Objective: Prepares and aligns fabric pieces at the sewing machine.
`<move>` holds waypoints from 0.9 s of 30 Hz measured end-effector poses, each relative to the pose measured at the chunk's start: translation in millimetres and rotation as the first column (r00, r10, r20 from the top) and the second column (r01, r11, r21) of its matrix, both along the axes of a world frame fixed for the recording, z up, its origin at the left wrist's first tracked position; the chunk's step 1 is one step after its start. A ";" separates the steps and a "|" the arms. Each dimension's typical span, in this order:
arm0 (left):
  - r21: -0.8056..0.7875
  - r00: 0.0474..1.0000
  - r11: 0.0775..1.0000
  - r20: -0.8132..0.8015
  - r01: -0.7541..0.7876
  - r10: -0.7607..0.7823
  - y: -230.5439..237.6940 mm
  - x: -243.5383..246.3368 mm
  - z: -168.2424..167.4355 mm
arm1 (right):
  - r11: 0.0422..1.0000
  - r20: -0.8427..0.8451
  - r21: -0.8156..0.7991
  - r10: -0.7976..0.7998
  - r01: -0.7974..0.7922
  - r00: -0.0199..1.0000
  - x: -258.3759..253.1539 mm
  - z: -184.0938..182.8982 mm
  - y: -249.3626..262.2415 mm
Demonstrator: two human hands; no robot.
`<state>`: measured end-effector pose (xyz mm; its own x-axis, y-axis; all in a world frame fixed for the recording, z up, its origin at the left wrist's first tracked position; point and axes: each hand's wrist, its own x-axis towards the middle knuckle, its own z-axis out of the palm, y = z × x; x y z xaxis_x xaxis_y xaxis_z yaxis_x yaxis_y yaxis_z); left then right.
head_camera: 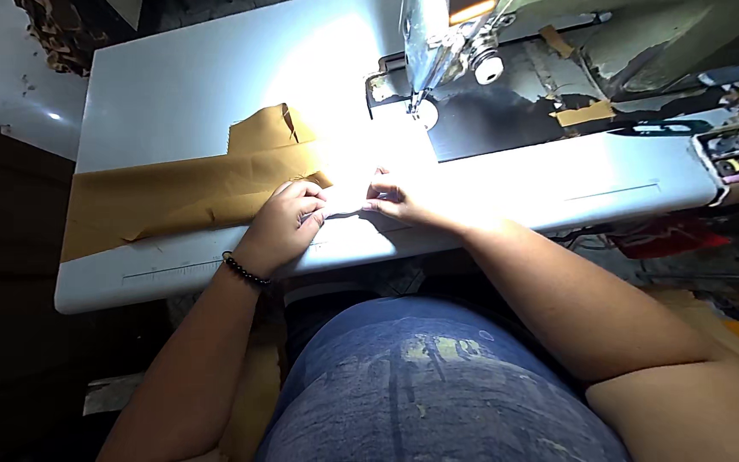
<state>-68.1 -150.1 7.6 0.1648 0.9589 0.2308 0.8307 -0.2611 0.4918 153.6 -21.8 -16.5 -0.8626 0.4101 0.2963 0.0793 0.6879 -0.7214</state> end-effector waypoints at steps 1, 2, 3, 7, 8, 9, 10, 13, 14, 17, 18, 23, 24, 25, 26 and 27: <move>-0.029 0.999 0.999 0.025 -0.020 0.021 1.3 0.5 2.5 | 1.000 0.004 -0.017 -0.004 0.004 1.000 -0.8 -0.8 1.5; -0.054 0.997 0.997 0.042 -0.055 0.057 2.8 1.8 4.8 | 0.999 0.034 -0.033 -0.017 0.018 0.999 -1.4 0.9 1.9; -0.066 0.994 0.994 0.053 -0.093 0.096 4.8 3.0 5.9 | 0.997 0.090 -0.060 -0.035 0.040 0.995 -1.8 5.7 1.1; -0.066 0.978 0.978 0.061 -0.197 0.202 11.1 5.5 6.3 | 0.976 0.256 -0.132 -0.137 0.174 0.957 -4.2 19.5 -5.5; -0.068 0.975 0.975 0.057 -0.212 0.216 11.6 6.7 6.4 | 0.972 0.250 -0.139 -0.153 0.192 0.956 -4.6 18.5 -6.9; -0.070 0.973 0.973 0.053 -0.221 0.224 11.3 8.0 6.1 | 0.967 0.253 -0.140 -0.171 0.211 0.952 -4.9 18.3 -8.7; -0.071 0.972 0.972 0.049 -0.226 0.229 10.9 8.7 5.2 | 0.965 0.261 -0.147 -0.174 0.217 0.950 -5.2 18.8 -10.4; -0.044 0.969 0.970 0.059 -0.239 0.241 10.3 9.3 1.9 | 0.973 0.262 -0.120 -0.160 0.197 0.952 -7.2 21.3 -13.3; -0.029 0.966 0.969 0.070 -0.247 0.249 11.0 8.6 0.1 | 0.985 0.226 -0.047 -0.149 0.163 0.963 -7.8 18.5 -11.3; -0.052 0.957 0.963 0.110 -0.265 0.269 15.6 2.3 -2.9 | 0.971 0.230 0.239 -0.065 0.009 0.971 -11.0 31.6 2.4; -0.075 0.955 0.962 0.125 -0.261 0.269 16.8 -0.7 -4.9 | 0.962 0.301 0.269 -0.032 -0.053 0.953 -13.5 43.2 7.6; -0.163 0.951 0.952 0.129 -0.258 0.280 19.5 -3.6 -6.0 | 0.972 0.428 0.069 0.174 -0.224 0.887 -24.2 57.9 26.9; -0.167 0.950 0.950 0.123 -0.265 0.287 19.3 -2.8 -6.3 | 0.974 0.405 -0.026 0.215 -0.224 0.889 -23.3 52.1 26.7; -0.174 0.948 0.946 0.117 -0.274 0.296 18.8 -2.0 -6.0 | 0.974 0.388 -0.107 0.226 -0.200 0.893 -22.0 49.3 24.4; -0.174 0.947 0.945 0.118 -0.276 0.298 17.8 -1.6 -6.3 | 0.973 0.385 -0.157 0.218 -0.169 0.897 -20.7 48.4 21.6; -0.168 0.948 0.947 0.121 -0.274 0.296 17.1 -1.6 -6.8 | 0.972 0.373 -0.185 0.207 -0.146 0.904 -19.7 46.2 19.5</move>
<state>-69.7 -133.0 0.8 -0.1444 0.9859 0.0844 0.7779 0.0604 0.6255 133.8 -2.3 29.7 -0.9588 0.2532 -0.1285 0.2604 0.6039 -0.7533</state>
